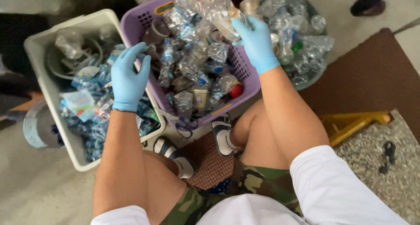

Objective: Sorting plastic bottles and removing labels using scissors

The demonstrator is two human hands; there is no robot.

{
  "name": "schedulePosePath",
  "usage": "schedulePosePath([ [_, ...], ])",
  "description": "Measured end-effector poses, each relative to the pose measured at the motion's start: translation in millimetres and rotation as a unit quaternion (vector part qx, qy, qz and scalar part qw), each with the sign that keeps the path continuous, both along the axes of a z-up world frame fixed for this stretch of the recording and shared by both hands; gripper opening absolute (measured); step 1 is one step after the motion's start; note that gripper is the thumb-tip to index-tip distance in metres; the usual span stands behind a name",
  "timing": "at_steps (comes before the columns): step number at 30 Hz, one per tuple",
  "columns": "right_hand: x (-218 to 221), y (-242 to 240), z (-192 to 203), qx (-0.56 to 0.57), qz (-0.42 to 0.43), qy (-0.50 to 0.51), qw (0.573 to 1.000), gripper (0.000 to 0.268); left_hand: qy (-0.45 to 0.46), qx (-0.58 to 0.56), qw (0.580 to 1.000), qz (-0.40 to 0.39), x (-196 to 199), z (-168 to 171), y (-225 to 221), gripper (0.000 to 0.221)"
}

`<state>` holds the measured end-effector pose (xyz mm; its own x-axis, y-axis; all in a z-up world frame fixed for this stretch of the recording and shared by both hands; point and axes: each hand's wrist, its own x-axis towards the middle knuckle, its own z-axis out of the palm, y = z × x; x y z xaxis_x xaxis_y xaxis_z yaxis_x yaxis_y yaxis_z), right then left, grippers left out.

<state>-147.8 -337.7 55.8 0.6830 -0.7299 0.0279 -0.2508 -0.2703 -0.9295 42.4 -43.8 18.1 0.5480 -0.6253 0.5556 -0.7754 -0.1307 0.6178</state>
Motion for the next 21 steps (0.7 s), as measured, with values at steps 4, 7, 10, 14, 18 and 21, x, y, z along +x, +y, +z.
schedulePosePath([
  [4, -21, -61, -30, 0.115, -0.111, -0.054, 0.986, 0.025, 0.005, 0.010, 0.998, -0.057, -17, 9, -21, 0.027],
  [7, -46, -94, -44, 0.157, -0.172, -0.082, 0.969, 0.013, -0.006, 0.026, 0.998, -0.064, -29, 16, -32, 0.025],
  [10, -70, -137, -76, 0.151, -0.271, -0.093, 0.946, 0.008, 0.007, 0.033, 0.995, -0.097, -39, 23, -41, 0.024],
  [14, -104, -199, -138, -0.116, -0.358, 0.007, 0.927, 0.017, 0.023, 0.068, 0.993, -0.090, -43, 22, -50, 0.024],
  [18, -119, -225, -180, -0.158, -0.401, 0.099, 0.897, 0.033, 0.027, 0.070, 0.992, -0.098, -42, 21, -56, 0.026],
  [21, -109, -200, -159, -0.067, -0.359, 0.199, 0.909, 0.040, 0.021, 0.072, 0.993, -0.091, -38, 15, -58, 0.026],
])
